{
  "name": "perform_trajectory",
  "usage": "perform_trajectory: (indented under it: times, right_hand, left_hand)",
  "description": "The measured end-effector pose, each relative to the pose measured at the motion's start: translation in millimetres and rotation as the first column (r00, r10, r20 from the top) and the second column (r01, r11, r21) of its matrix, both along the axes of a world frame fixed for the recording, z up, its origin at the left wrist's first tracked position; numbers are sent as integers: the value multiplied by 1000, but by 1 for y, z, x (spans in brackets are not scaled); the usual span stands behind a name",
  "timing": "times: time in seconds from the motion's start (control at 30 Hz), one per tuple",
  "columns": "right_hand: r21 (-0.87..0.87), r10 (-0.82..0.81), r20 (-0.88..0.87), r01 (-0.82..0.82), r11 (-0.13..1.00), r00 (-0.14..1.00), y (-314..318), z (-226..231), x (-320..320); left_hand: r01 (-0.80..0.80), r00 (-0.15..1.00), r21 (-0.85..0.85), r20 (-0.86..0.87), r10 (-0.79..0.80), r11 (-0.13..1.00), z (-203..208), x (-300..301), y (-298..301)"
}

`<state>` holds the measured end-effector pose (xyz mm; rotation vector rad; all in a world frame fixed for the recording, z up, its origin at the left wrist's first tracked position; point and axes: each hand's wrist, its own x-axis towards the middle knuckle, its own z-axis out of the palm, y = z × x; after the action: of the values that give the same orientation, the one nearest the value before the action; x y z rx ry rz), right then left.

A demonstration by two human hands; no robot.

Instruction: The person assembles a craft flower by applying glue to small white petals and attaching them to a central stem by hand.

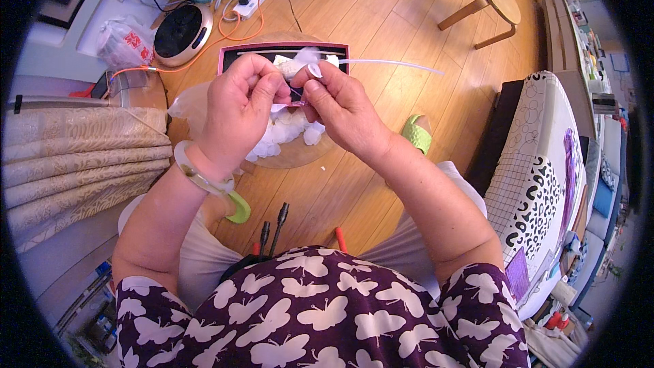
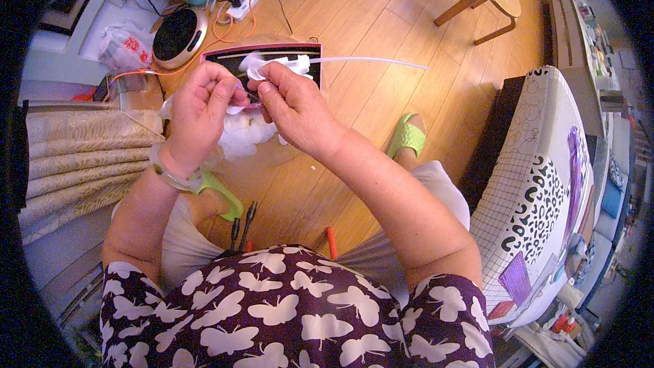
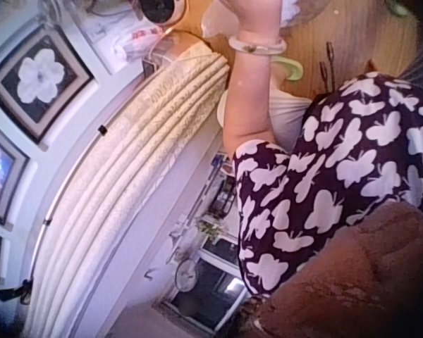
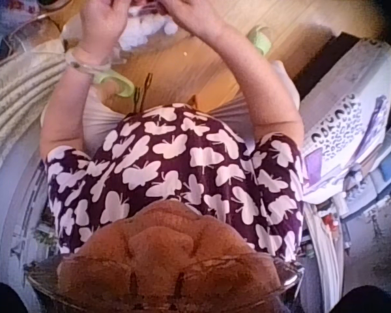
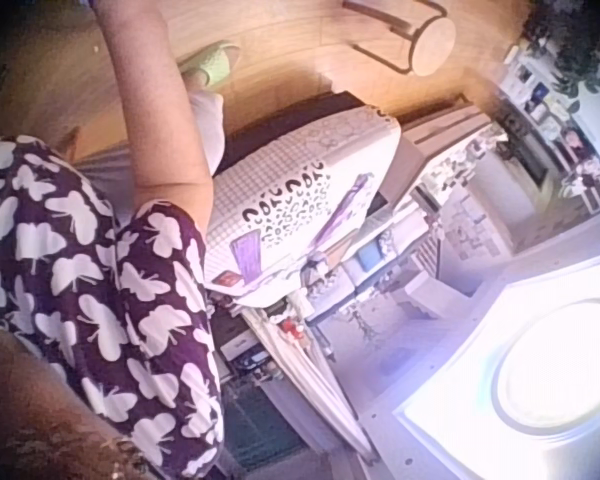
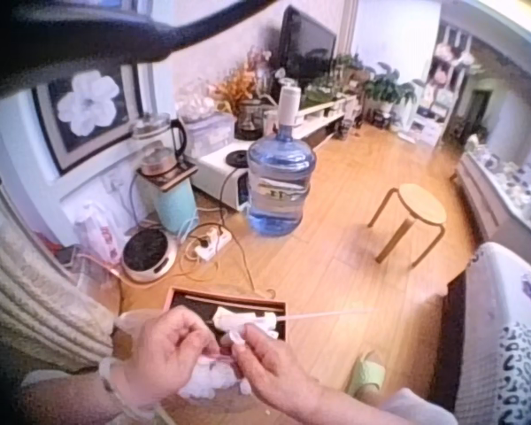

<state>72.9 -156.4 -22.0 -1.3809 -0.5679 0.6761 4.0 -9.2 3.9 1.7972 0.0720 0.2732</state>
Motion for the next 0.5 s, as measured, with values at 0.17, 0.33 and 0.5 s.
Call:
perform_trajectory:
  times: [0.17,0.33,0.5]
  right_hand:
    - [161,63,-266,-21,987,962,-2,10,1]
    - [105,198,-138,-185,977,970,-7,19,4]
    - [95,224,-84,-216,972,971,-8,25,4]
  left_hand:
    - [26,989,-172,-141,-50,985,-2,1,0]
    - [17,925,-403,-341,-167,915,-7,3,6]
    - [-47,918,-572,-347,-190,819,-15,2,3]
